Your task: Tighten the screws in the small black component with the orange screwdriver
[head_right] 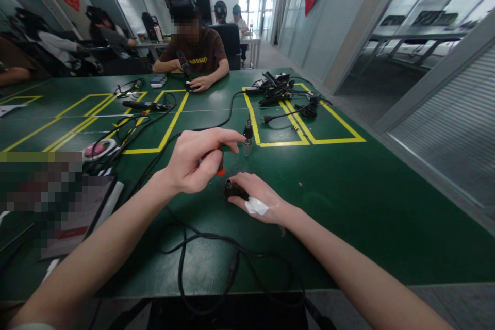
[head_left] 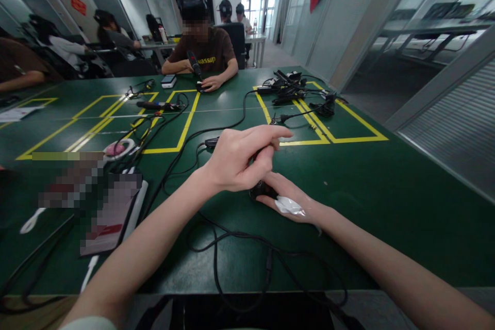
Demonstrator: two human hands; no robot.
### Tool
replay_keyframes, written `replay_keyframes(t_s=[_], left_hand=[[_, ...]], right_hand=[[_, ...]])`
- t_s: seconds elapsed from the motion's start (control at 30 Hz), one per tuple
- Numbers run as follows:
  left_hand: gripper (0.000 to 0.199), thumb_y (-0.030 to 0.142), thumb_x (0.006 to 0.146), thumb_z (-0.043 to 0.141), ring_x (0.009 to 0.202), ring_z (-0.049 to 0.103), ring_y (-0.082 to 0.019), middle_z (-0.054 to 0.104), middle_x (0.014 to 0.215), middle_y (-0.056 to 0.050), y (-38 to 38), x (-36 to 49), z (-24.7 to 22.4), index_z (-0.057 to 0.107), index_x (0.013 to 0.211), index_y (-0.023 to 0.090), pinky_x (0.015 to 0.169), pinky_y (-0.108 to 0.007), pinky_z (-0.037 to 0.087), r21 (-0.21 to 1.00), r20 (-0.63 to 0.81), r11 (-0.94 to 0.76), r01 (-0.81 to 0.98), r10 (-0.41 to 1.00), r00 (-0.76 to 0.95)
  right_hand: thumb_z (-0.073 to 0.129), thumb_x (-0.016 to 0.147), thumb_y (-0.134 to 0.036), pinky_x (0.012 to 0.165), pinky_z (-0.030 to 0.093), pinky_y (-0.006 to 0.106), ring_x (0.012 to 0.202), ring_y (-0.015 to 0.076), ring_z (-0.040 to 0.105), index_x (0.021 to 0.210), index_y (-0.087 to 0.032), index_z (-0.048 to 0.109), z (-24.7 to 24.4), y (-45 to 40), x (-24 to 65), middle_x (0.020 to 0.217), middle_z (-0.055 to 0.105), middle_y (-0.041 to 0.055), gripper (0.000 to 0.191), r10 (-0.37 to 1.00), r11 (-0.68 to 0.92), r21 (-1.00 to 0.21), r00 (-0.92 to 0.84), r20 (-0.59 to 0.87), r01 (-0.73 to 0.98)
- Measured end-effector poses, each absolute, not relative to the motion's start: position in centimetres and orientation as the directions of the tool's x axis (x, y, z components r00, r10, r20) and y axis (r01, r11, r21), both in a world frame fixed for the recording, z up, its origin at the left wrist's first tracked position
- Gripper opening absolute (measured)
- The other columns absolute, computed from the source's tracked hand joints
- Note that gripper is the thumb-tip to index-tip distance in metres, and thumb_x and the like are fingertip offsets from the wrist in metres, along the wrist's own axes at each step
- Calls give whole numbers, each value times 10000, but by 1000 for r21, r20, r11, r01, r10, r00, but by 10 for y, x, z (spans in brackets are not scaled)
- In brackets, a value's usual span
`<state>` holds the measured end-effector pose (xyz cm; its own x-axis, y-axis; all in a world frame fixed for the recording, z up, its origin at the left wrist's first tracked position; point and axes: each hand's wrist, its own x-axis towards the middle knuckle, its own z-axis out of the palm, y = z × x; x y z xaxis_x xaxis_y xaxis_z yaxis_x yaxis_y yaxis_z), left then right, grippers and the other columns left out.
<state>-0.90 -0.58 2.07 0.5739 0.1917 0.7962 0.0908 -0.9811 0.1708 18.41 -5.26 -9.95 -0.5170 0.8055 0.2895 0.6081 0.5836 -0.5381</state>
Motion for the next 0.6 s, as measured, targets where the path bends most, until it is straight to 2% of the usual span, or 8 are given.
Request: replay_keyframes(t_s=[0.13, 0.23, 0.4, 0.47, 0.6], left_hand=[[294, 146, 950, 483, 727, 731, -91, 792, 911, -46, -6, -8, 20, 672, 1174, 125, 675, -173, 549, 187, 813, -975, 120, 222, 538], [170, 139, 950, 572, 721, 725, -65, 804, 935, -36, -6, -6, 20, 702, 1060, 137, 667, -142, 528, 174, 829, -976, 133, 218, 516], [87, 158, 956, 603, 623, 670, -43, 782, 817, 0, -6, -6, 21, 688, 941, 144, 588, -139, 472, 139, 835, -979, 150, 197, 514], [111, 184, 961, 577, 641, 677, -60, 770, 804, -5, -5, -7, 21, 681, 956, 147, 603, -154, 490, 145, 833, -980, 140, 197, 517], [280, 149, 938, 425, 757, 725, -106, 765, 881, -50, -5, -9, 21, 670, 1070, 123, 694, -198, 557, 160, 813, -984, 79, 177, 555]], right_hand=[[666, 984, -309, 834, 562, 437, 931, 278, 662, 1208, -203, 629, -98, -53, 184, 1082, 718, 108, 251, 807, 579, -543, -522, 275, 608], [671, 978, -303, 845, 562, 448, 937, 286, 665, 1195, -187, 635, -98, -53, 183, 1070, 721, 114, 249, 810, 576, -536, -522, 269, 618], [675, 976, -307, 841, 563, 452, 929, 290, 665, 1202, -184, 635, -100, -53, 183, 1074, 726, 118, 261, 816, 569, -521, -517, 260, 636], [677, 974, -302, 832, 563, 446, 921, 287, 666, 1192, -184, 638, -99, -53, 183, 1068, 725, 118, 252, 813, 572, -524, -519, 263, 631], [667, 979, -300, 816, 562, 443, 897, 284, 658, 1176, -169, 640, -98, -53, 182, 1044, 719, 123, 238, 810, 577, -528, -520, 272, 623]])
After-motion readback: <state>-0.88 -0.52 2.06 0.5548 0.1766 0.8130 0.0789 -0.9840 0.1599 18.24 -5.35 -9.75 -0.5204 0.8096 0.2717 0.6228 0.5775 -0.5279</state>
